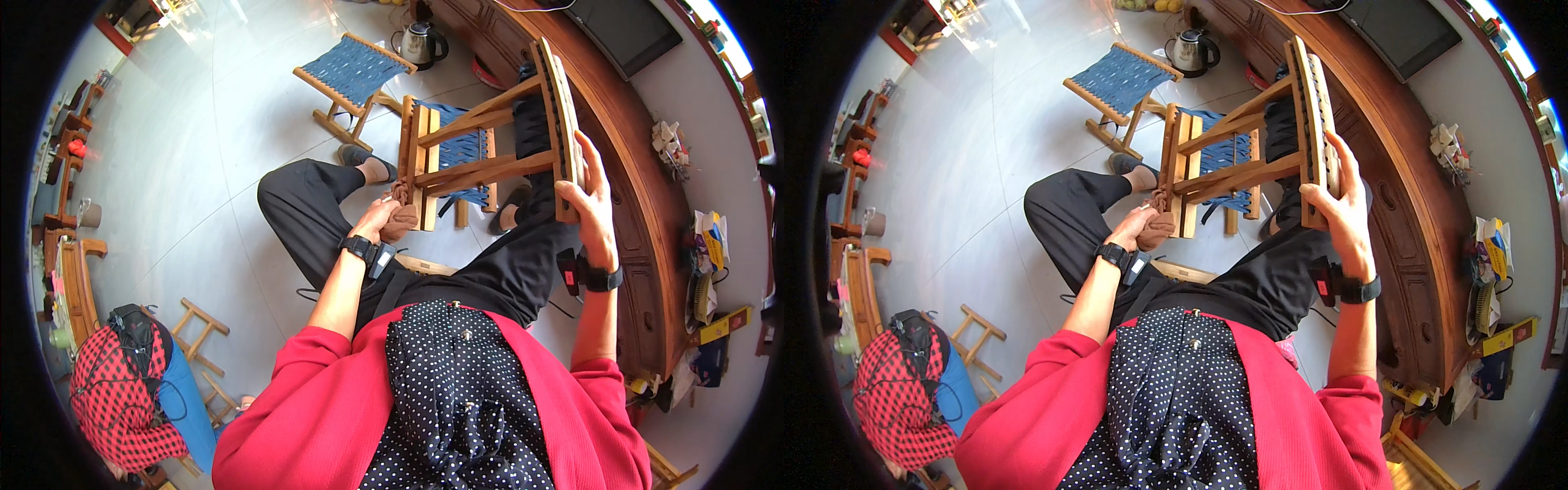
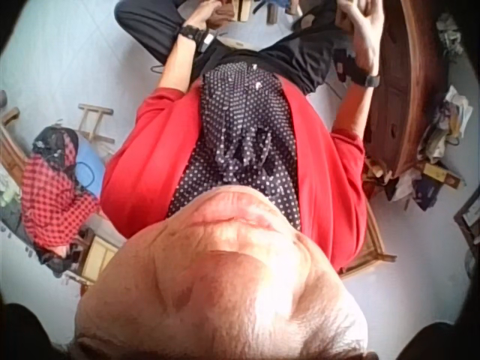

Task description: The person sits on the floor and uses a small tool to tighten or adjust parts of a wooden chair with blue woven seating. They repeatedly reposition the chair and work on different joints and edges throughout the clip.

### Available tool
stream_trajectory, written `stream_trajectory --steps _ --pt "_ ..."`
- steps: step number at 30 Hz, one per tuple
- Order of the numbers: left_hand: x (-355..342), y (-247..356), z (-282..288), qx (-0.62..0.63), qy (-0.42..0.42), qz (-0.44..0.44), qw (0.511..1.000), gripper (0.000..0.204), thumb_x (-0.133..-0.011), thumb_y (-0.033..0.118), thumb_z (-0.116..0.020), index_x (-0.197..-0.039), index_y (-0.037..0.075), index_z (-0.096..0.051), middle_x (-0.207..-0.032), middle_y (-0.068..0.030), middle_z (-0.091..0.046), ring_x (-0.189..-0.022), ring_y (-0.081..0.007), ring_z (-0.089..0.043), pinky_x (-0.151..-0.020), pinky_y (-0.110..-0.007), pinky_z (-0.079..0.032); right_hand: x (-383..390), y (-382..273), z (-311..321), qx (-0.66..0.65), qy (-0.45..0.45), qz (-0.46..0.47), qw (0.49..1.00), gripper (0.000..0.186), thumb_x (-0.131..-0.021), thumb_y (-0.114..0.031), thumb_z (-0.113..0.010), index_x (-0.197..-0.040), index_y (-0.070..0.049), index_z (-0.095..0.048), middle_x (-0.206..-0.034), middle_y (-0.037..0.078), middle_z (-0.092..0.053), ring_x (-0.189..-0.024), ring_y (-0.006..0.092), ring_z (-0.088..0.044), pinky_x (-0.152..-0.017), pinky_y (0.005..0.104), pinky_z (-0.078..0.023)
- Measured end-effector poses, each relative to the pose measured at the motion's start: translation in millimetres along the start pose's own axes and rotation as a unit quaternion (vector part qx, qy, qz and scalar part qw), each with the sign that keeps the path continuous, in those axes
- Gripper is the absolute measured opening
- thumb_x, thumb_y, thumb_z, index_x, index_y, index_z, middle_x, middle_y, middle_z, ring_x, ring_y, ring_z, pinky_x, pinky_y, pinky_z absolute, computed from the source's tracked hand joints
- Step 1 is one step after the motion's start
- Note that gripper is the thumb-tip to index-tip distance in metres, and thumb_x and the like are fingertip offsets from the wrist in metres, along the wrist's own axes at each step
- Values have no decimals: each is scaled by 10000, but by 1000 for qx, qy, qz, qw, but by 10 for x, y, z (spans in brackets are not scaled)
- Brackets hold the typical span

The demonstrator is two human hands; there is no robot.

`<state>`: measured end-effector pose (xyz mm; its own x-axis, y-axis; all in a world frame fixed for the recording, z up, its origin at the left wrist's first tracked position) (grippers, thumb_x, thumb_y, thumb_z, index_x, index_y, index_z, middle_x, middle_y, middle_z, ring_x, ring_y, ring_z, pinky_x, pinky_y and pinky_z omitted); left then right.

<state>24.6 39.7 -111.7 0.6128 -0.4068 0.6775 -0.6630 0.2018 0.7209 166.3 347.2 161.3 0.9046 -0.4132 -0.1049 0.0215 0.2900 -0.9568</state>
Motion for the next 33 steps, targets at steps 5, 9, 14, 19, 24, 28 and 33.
stream_trajectory --steps 5,9,14,19,24,28,33 --pt "-4 -66 -16 57 38 -58 996 568 -917 256 -619 -1379 -32 -457 -1451 -143 -479 -1301 -210 -458 -1118 -354 -326 187 -91 -56 104 51 72 991 775 -731 -189 -706 -1480 -201 -508 -1592 159 -309 -1427 307 -393 -1126 441 -384" --pt "108 8 -23 42 36 -96 994 476 -905 199 -647 -1303 -26 -513 -1235 -83 -595 -1111 -152 -563 -979 -301 -434 243 -332 -224 89 16 112 990 625 -767 -172 -689 -1386 -214 -618 -1655 120 -213 -1507 336 -261 -1167 492 -328" --pt "249 338 -37 116 -39 -140 983 132 -896 115 -634 -1000 53 -582 -860 38 -585 -800 -68 -566 -746 -217 -453 251 -813 -352 202 29 206 957 297 -835 -221 -650 -1111 -123 -696 -1577 135 -403 -1498 382 -252 -1176 531 -273" --pt "118 939 -126 58 -170 -162 970 272 -917 80 -595 -1167 -24 -610 -1011 -44 -680 -856 -109 -682 -740 -243 -564 294 -1210 -500 377 41 298 876 512 -773 -333 -780 -1189 -72 -636 -1409 159 -564 -1403 434 -382 -1134 552 -284" --pt "-350 1511 -164 38 -222 -103 969 201 -923 123 -567 -1095 32 -616 -942 -35 -682 -794 -120 -677 -695 -255 -569 -17 -1201 -718 416 140 280 854 462 -777 -224 -801 -1173 -71 -619 -1277 120 -608 -1300 370 -474 -1078 554 -295" --pt "-640 1414 -98 -12 -142 -102 984 207 -912 138 -586 -1084 34 -638 -966 -43 -681 -812 -132 -670 -720 -262 -560 -371 -1024 -919 464 206 295 810 383 -810 -266 -763 -1150 -141 -638 -1259 48 -623 -1291 303 -508 -1052 627 -224" --pt "-835 1262 406 103 54 -208 971 129 -878 111 -629 -993 62 -660 -870 16 -614 -739 -93 -579 -675 -260 -494 -679 -983 -1348 438 102 377 810 523 -719 -277 -821 -1192 -159 -629 -1173 38 -607 -1256 279 -515 -1023 674 -263"
Point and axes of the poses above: each hand's wrist, its own x-axis away from the middle knuckle, its own z-axis out of the back of the hand, y = z × x, the point moved 3 cm from there along -x, towards the middle knuckle
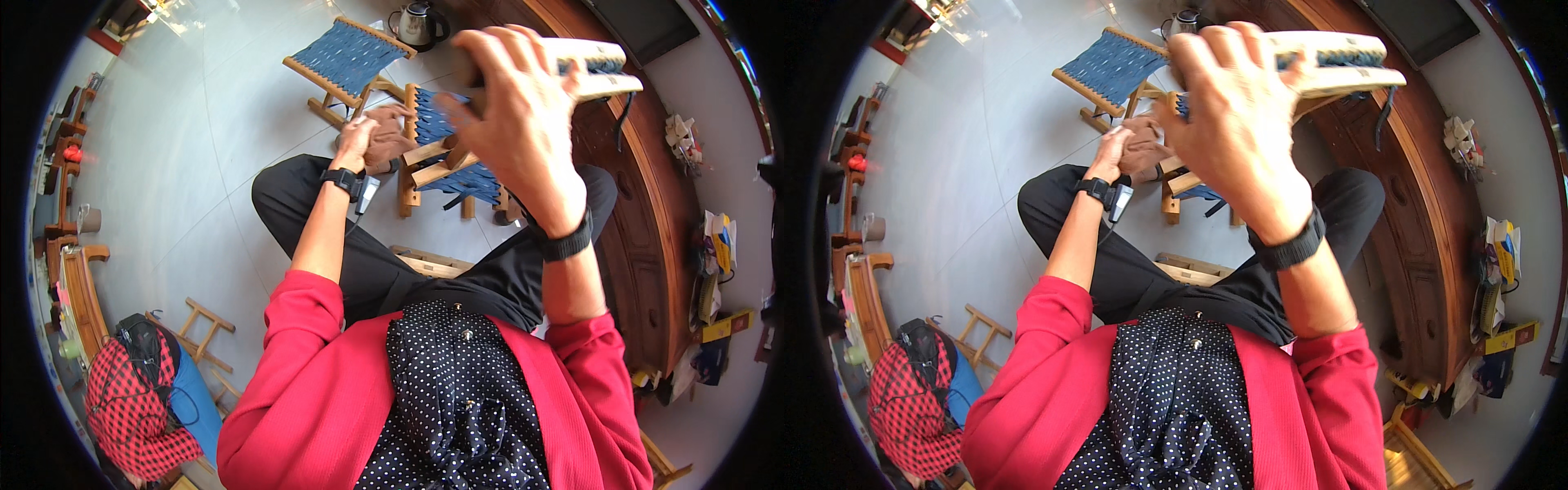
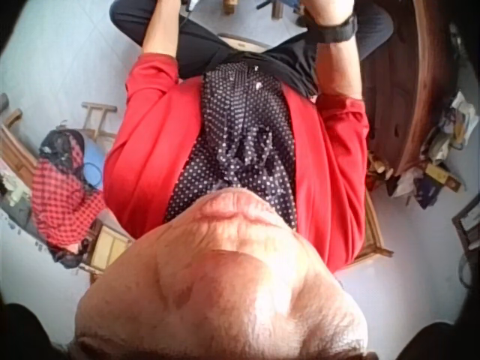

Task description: The person sits on the floor and uses a small tool to tighten or adjust parts of a wooden chair with blue woven seating. They repeatedly reposition the chair and work on different joints and edges throughout the clip.

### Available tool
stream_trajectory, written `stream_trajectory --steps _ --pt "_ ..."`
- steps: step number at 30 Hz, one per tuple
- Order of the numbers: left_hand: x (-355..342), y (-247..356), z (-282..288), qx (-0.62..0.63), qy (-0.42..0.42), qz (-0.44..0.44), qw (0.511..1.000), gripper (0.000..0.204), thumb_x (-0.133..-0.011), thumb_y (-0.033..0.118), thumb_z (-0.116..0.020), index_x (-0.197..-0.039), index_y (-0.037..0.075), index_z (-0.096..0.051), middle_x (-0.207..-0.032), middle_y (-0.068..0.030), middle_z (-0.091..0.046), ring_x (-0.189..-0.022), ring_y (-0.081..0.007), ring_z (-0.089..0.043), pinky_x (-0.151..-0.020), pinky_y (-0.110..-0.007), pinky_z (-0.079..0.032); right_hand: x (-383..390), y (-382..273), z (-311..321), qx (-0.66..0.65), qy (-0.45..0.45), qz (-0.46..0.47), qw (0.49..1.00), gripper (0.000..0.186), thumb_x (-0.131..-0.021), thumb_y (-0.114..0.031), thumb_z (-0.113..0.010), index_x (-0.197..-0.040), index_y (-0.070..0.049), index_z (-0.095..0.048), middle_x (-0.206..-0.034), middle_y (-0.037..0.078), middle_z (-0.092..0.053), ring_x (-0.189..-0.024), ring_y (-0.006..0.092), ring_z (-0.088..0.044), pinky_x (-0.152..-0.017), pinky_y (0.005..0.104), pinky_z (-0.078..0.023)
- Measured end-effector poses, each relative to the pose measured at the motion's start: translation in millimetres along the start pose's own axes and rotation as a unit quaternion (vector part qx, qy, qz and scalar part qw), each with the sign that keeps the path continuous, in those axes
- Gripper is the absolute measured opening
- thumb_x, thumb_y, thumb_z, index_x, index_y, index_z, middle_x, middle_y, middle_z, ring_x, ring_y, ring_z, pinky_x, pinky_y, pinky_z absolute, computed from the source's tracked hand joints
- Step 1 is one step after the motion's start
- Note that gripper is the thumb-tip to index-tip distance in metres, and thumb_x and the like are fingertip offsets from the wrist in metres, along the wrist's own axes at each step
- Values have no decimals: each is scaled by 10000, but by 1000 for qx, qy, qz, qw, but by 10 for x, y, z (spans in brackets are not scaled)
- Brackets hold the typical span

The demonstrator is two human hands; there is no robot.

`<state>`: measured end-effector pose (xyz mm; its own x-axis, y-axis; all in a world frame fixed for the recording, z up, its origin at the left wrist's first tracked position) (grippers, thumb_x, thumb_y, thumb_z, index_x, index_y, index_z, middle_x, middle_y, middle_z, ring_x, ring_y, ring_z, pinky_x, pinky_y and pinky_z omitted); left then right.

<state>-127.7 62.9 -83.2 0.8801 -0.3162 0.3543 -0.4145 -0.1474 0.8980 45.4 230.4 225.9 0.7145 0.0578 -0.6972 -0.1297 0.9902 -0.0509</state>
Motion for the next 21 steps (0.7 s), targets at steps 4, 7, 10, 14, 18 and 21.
stream_trajectory --steps 4,7,10,14,18,21 --pt "145 -17 579 125 111 -92 982 120 -865 65 -612 -980 50 -643 -833 48 -572 -683 -73 -531 -642 -235 -462 -358 116 -114 43 -167 158 972 853 -661 -450 -862 -1396 -159 -541 -1221 73 -611 -1212 280 -565 -1032 558 -395" --pt "373 -150 798 130 165 -65 976 126 -909 119 -607 -1014 58 -641 -992 -14 -653 -942 -133 -644 -827 -287 -530 -557 658 27 -6 -233 175 957 906 -552 -376 -926 -1318 -68 -555 -1111 143 -625 -1083 339 -605 -953 464 -455" --pt "525 -249 836 102 180 -32 978 113 -893 118 -633 -993 66 -642 -934 23 -627 -871 -101 -616 -775 -258 -505 -580 1102 58 -1 -196 197 961 956 -517 -469 -958 -1292 -52 -586 -1179 150 -642 -1102 341 -617 -962 436 -477" --pt "554 -237 784 77 169 -92 978 127 -887 114 -652 -1005 69 -648 -816 79 -530 -732 -47 -506 -665 -228 -424 -544 1305 61 -15 -139 181 973 863 -532 -439 -968 -1199 2 -641 -1095 169 -681 -1015 334 -657 -888 431 -530" --pt "511 -278 818 60 201 -41 977 155 -883 117 -652 -1028 60 -654 -861 52 -586 -769 -68 -559 -706 -238 -468 -628 1295 80 -46 -200 -12 979 764 -575 -421 -949 -1130 27 -675 -1041 186 -689 -955 322 -676 -873 399 -542" --pt "487 -301 832 66 186 -56 979 215 -872 112 -657 -1078 49 -658 -912 28 -615 -821 -88 -587 -743 -250 -489 -747 1140 27 -35 -187 -31 981 767 -604 -475 -913 -1141 22 -682 -1053 206 -706 -979 322 -687 -880 390 -539"
Point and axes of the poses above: each hand's wrist, its own x-axis away from the middle knuckle, its own z-axis out of the back of the hand, y = z × x, the point moved 3 cm from there along -x, towards the middle knuckle
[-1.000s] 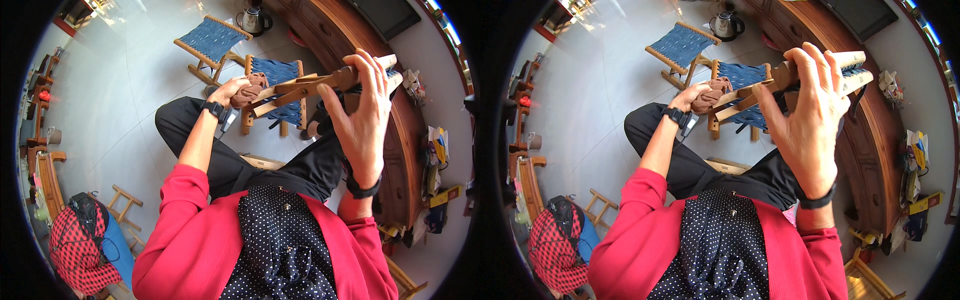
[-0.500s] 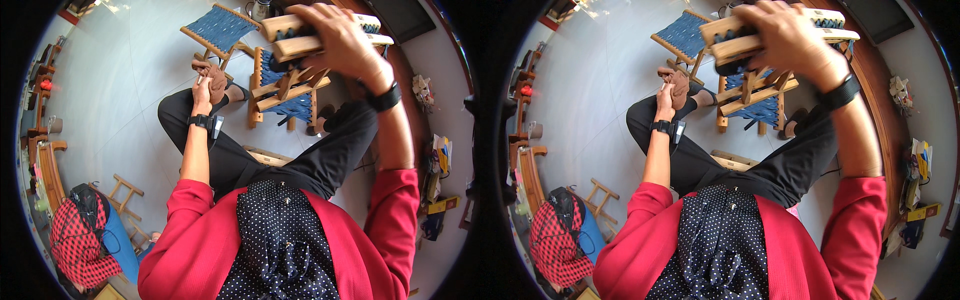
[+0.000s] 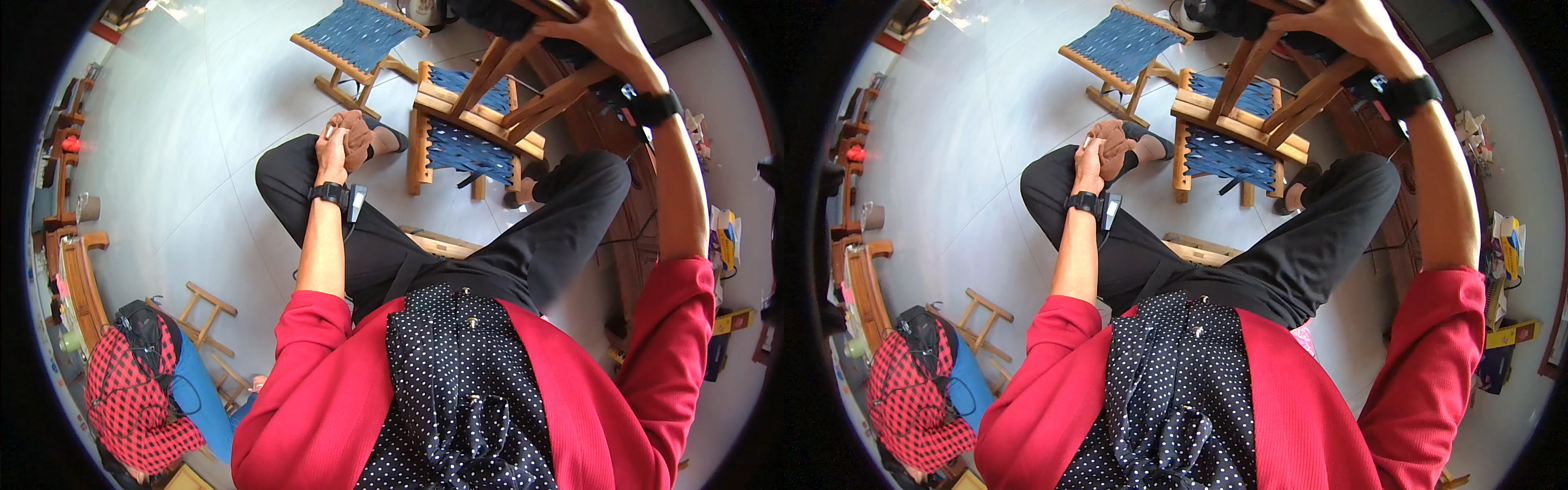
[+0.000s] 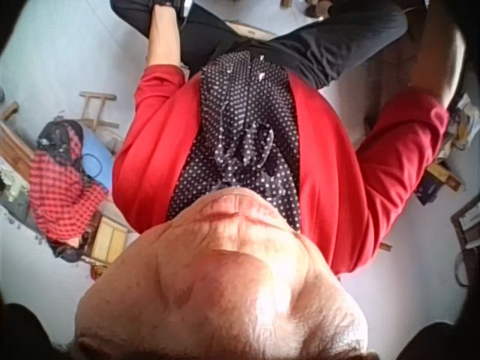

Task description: The person sits on the floor and uses a small tool to tighten or adjust parts of a wooden chair with blue woven seating. They repeatedly reposition the chair and work on different joints and edges throughout the clip.

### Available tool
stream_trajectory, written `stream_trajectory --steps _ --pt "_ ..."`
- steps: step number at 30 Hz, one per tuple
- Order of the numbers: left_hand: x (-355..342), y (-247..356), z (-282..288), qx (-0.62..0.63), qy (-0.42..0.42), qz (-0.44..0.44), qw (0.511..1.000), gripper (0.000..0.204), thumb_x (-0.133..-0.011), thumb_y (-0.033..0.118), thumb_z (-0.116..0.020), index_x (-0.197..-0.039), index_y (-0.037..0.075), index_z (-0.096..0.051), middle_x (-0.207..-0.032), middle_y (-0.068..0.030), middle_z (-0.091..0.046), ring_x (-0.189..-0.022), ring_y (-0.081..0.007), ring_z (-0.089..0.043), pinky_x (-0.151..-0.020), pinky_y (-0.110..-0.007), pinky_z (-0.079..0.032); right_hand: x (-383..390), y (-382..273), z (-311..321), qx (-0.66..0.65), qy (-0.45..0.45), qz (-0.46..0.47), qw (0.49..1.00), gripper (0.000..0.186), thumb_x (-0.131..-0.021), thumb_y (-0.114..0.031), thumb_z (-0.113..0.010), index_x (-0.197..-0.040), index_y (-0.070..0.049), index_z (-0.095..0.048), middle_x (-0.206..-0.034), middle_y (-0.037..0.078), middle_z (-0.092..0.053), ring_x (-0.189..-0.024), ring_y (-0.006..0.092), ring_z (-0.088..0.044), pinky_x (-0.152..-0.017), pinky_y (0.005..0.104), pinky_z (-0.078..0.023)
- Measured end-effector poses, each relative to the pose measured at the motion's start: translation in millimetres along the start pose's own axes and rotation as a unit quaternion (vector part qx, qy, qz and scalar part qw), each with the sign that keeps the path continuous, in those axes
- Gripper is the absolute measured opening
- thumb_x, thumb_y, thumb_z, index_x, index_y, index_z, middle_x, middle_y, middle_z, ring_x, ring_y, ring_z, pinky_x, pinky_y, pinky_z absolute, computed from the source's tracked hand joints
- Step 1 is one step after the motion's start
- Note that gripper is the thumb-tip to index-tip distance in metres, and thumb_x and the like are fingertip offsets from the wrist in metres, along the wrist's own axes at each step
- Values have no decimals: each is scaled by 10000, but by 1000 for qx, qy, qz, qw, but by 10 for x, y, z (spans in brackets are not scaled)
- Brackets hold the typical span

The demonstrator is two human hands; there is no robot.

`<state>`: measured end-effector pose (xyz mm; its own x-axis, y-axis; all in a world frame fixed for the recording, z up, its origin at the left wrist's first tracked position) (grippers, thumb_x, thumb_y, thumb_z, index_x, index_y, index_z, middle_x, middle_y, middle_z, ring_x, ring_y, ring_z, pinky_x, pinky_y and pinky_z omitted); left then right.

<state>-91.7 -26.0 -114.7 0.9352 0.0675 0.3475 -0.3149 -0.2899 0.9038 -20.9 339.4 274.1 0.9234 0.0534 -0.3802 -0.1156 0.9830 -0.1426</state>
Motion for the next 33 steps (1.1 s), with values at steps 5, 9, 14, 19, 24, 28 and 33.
stream_trajectory --steps 5,9,14,19,24,28,33 --pt "5 -9 -25 -26 -34 -3 999 328 -854 119 -674 -1166 22 -639 -983 -3 -639 -864 -117 -605 -776 -267 -500 -111 95 -81 8 -103 15 995 925 -677 -555 -851 -1326 39 -568 -1292 255 -619 -1192 347 -609 -1019 397 -476" --pt "20 -7 -51 -40 -48 5 998 380 -848 134 -687 -1203 11 -625 -1022 -17 -652 -875 -130 -608 -788 -279 -502 220 745 -7 25 -166 -10 986 963 -744 -536 -819 -1426 44 -464 -1351 260 -578 -1221 354 -589 -1084 381 -449" --pt "52 -19 -87 -53 -44 27 997 355 -854 127 -681 -1187 16 -629 -1011 -21 -651 -860 -130 -606 -778 -284 -504 520 1229 -44 -1 -100 -58 993 892 -801 -613 -743 -1513 -160 -453 -1339 172 -611 -1207 309 -614 -1086 391 -457" --pt "105 62 -199 -42 -67 23 997 317 -856 121 -679 -1152 21 -630 -990 -20 -641 -842 -125 -599 -756 -290 -507 555 975 74 -10 -127 -133 983 934 -762 -604 -779 -1456 -53 -480 -1286 205 -631 -1120 310 -650 -1021 374 -501" --pt "148 176 -382 -93 -103 -14 990 411 -892 108 -646 -1285 14 -571 -1130 -79 -672 -980 -163 -666 -860 -305 -552 528 791 74 28 -83 -64 994 992 -757 -739 -715 -1482 -102 -487 -1274 195 -638 -1132 293 -655 -981 365 -525" --pt "161 182 -537 -165 -145 -89 971 392 -821 150 -711 -1157 -15 -595 -1054 -86 -665 -940 -170 -628 -822 -314 -520 616 977 26 -17 -128 -98 987 1002 -779 -698 -705 -1519 -86 -422 -1321 205 -604 -1182 305 -621 -1021 376 -492" --pt "160 280 -765 -347 -147 -224 899 305 -814 163 -695 -1081 32 -625 -996 -164 -701 -939 -316 -676 -846 -386 -526 760 936 131 -70 -155 -77 982 945 -796 -556 -726 -1557 -132 -361 -1362 207 -574 -1189 311 -595 -1055 396 -452"
Point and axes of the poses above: each hand's wrist, its own x-axis away from the middle knuckle, its own z-axis out of the back of the hand, y = z × x, the point moved 3 cm from there along -x, towards the middle knuckle
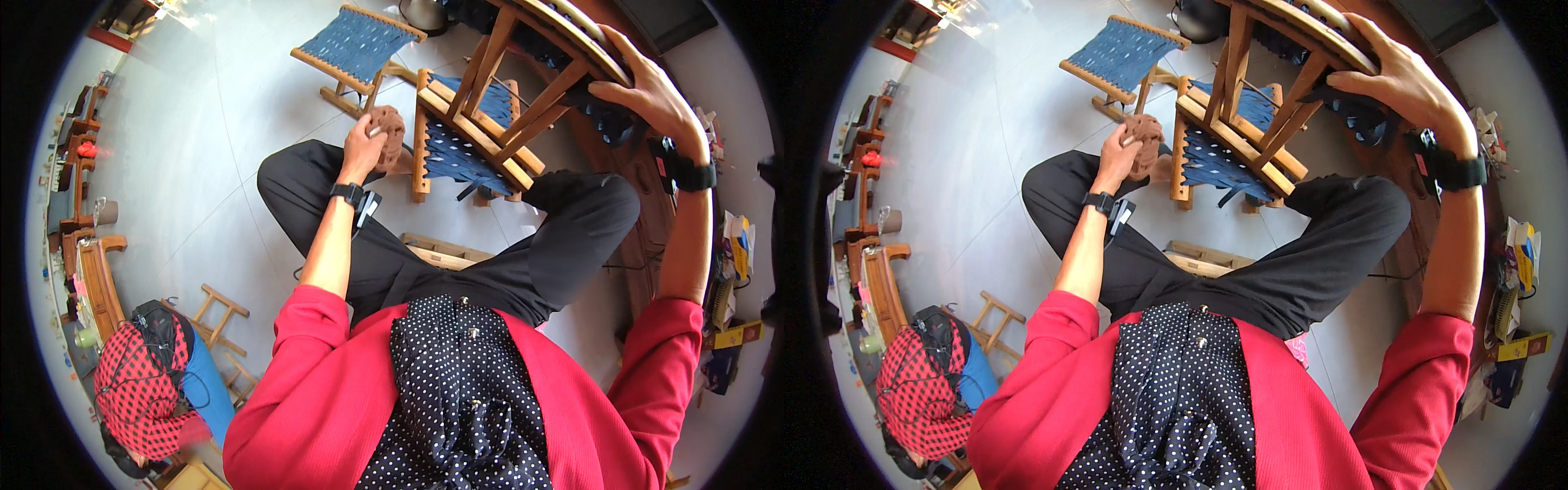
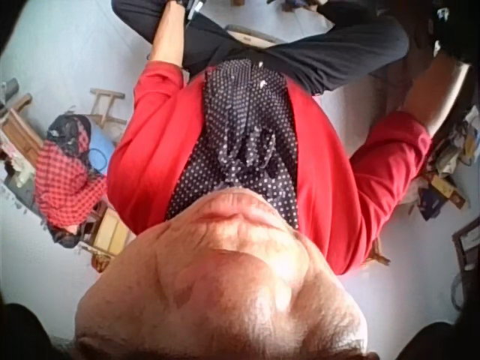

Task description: The person sits on the floor and uses a small tool to tighten or adjust parts of a wooden chair with blue woven seating. They repeatedly reposition the chair and work on different joints and edges throughout the clip.

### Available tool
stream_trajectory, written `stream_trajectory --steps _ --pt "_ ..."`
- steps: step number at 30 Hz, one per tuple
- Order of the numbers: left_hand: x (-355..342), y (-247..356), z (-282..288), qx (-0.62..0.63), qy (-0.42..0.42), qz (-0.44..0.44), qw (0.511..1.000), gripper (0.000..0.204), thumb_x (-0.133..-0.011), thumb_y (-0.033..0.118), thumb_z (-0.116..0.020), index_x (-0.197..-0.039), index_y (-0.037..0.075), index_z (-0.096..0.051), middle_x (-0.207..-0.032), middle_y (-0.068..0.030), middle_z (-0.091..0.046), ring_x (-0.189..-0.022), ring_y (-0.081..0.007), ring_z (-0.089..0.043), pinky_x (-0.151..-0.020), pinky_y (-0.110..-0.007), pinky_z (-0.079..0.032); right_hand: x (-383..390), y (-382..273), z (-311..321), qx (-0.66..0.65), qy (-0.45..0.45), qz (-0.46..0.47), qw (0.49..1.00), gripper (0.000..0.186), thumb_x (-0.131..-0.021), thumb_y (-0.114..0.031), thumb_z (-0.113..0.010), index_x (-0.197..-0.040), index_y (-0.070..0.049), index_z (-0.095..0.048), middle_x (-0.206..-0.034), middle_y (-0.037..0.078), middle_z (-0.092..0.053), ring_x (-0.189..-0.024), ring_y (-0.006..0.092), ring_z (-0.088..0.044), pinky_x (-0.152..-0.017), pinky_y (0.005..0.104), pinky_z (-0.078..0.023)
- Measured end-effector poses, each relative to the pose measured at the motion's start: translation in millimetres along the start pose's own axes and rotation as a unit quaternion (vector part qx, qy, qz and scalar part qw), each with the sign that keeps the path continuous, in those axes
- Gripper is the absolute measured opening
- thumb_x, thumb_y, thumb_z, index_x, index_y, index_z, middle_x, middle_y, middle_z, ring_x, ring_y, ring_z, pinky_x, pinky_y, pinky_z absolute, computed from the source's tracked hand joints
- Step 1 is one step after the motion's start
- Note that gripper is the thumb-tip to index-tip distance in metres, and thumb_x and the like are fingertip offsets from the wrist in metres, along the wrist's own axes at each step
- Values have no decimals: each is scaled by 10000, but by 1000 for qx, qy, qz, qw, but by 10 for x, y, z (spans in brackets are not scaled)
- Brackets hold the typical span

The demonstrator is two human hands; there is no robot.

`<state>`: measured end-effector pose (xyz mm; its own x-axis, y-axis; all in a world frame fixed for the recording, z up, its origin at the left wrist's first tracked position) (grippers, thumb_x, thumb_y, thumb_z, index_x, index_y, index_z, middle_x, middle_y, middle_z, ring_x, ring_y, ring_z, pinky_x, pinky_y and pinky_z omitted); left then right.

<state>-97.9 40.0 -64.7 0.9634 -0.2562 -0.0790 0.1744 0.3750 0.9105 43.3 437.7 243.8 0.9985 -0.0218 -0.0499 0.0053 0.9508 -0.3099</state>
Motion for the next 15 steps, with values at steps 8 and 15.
stream_trajectory --steps 8,15 --pt "-377 773 -687 -204 9 -121 971 316 -940 387 -630 -1115 131 -687 -1105 -228 -630 -948 -416 -660 -793 -481 -547 138 -459 52 -40 67 -4 997 796 -784 -432 -781 -1430 -56 -509 -1157 218 -675 -1027 311 -685 -923 386 -517" --pt "-355 538 -1046 -278 -21 -166 946 205 -895 222 -668 -1083 150 -707 -1082 -145 -610 -972 -373 -650 -837 -469 -541 140 -532 -28 -44 83 -37 995 832 -749 -375 -765 -1491 -123 -486 -1248 206 -654 -1064 305 -682 -976 414 -527"
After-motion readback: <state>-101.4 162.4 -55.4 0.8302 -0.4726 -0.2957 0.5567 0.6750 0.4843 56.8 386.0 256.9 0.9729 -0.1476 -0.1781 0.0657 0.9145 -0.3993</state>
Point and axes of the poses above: each hand's wrist, its own x-axis away from the middle knuckle, its own z-axis out of the back of the hand, y = z × x, the point moved 3 cm from there along -x, towards the middle knuckle
